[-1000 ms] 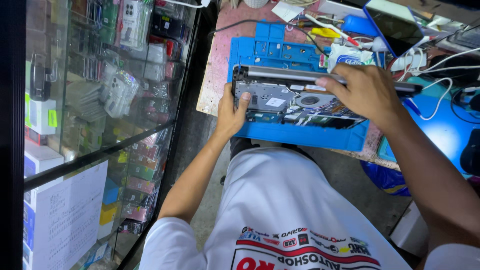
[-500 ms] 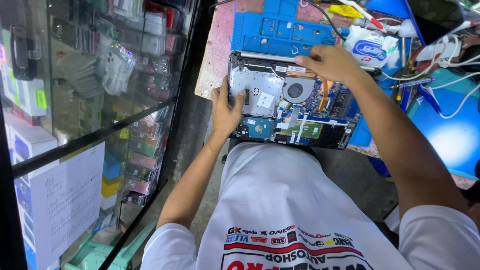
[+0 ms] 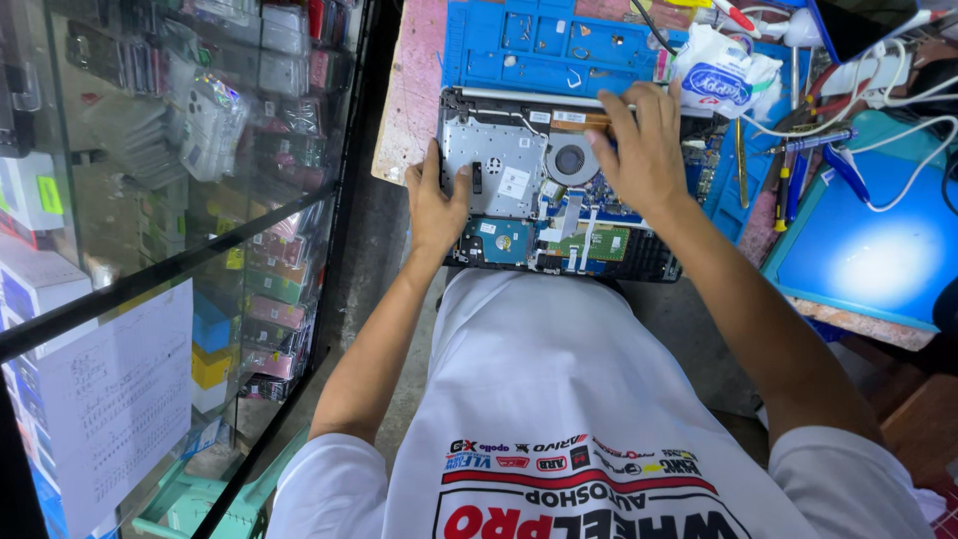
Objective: The person removes the bottom panel of a laptop by hand, prying it open, then detaches and reattaches the plastic bezel around the laptop screen before snapping the bottom panel back into place.
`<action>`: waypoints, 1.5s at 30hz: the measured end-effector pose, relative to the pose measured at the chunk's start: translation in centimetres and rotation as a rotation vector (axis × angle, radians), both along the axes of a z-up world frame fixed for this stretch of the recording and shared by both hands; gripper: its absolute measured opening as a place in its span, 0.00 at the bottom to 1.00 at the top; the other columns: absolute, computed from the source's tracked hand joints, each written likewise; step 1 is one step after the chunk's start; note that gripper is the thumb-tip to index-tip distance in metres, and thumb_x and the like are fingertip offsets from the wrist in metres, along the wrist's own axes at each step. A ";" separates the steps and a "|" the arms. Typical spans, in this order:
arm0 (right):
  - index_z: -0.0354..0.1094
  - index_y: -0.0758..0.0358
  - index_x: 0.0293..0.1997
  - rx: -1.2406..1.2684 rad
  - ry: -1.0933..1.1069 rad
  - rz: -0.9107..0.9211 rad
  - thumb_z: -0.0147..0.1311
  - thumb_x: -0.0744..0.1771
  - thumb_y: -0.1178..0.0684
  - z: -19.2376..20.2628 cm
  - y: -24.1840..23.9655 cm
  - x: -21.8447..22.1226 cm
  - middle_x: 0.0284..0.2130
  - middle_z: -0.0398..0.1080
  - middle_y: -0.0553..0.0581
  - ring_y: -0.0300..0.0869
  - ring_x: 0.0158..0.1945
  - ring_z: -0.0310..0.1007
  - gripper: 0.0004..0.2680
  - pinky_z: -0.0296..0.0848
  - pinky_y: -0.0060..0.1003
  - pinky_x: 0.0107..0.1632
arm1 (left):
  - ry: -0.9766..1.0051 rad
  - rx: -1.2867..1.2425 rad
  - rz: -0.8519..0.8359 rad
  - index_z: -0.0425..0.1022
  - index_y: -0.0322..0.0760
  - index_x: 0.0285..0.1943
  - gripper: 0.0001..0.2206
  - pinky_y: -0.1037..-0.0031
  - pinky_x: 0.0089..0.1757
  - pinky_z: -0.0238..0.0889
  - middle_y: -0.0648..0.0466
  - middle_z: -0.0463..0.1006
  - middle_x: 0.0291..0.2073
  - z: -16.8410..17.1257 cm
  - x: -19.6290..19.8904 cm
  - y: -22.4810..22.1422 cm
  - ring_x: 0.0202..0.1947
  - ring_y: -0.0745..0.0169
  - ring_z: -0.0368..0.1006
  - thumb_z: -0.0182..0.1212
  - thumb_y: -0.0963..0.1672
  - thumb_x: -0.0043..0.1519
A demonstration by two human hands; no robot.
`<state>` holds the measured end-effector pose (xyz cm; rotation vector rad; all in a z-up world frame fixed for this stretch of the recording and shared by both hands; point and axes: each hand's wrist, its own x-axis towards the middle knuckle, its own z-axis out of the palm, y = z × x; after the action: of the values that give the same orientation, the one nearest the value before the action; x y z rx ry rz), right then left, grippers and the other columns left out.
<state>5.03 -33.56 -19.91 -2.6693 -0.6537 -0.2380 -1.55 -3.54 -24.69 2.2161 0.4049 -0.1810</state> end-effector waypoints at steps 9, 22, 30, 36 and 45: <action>0.60 0.73 0.67 0.200 0.239 -0.587 0.62 0.68 0.51 -0.7 -2.2 -19.1 0.61 0.60 0.71 0.64 0.64 0.60 0.22 0.58 0.57 0.65 | 0.216 0.133 -0.029 0.63 0.33 0.73 0.34 0.56 0.56 0.58 0.40 0.70 0.55 3.2 2.8 -0.3 0.55 0.41 0.70 0.62 0.54 0.62; 0.65 0.73 0.64 0.372 0.315 -1.070 0.62 0.69 0.51 -4.1 -2.3 -21.6 0.56 0.65 0.72 0.62 0.61 0.66 0.19 0.65 0.51 0.63 | 0.314 0.142 -0.209 0.64 0.31 0.71 0.35 0.60 0.53 0.66 0.37 0.68 0.56 3.3 0.2 2.2 0.53 0.40 0.72 0.64 0.54 0.59; 0.64 0.71 0.63 0.542 0.535 -1.174 0.60 0.68 0.46 -4.3 -5.1 -21.6 0.45 0.71 0.64 0.48 0.48 0.72 0.21 0.71 0.41 0.52 | 0.267 0.162 -0.087 0.70 0.31 0.67 0.32 0.61 0.53 0.64 0.39 0.69 0.55 4.0 1.1 1.6 0.53 0.43 0.71 0.65 0.55 0.59; 0.72 0.70 0.52 0.744 0.838 -1.104 0.52 0.73 0.42 -7.4 -9.5 -22.0 0.35 0.72 0.55 0.38 0.37 0.69 0.16 0.69 0.35 0.40 | 0.353 -0.073 0.027 0.74 0.32 0.62 0.27 0.68 0.51 0.69 0.43 0.79 0.50 4.2 1.7 2.2 0.49 0.54 0.77 0.62 0.54 0.60; 0.69 0.64 0.45 0.908 0.965 -1.053 0.45 0.73 0.44 -7.7 -10.7 -21.2 0.30 0.73 0.51 0.36 0.28 0.74 0.12 0.72 0.32 0.28 | 0.014 -0.135 -0.024 0.78 0.29 0.59 0.24 0.67 0.57 0.62 0.42 0.77 0.53 1.5 -4.5 5.3 0.56 0.53 0.71 0.53 0.54 0.70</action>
<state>-16.20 -44.22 -27.60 -1.6391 0.9486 0.3925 -6.07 1.72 -23.17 2.0888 0.3634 -0.2307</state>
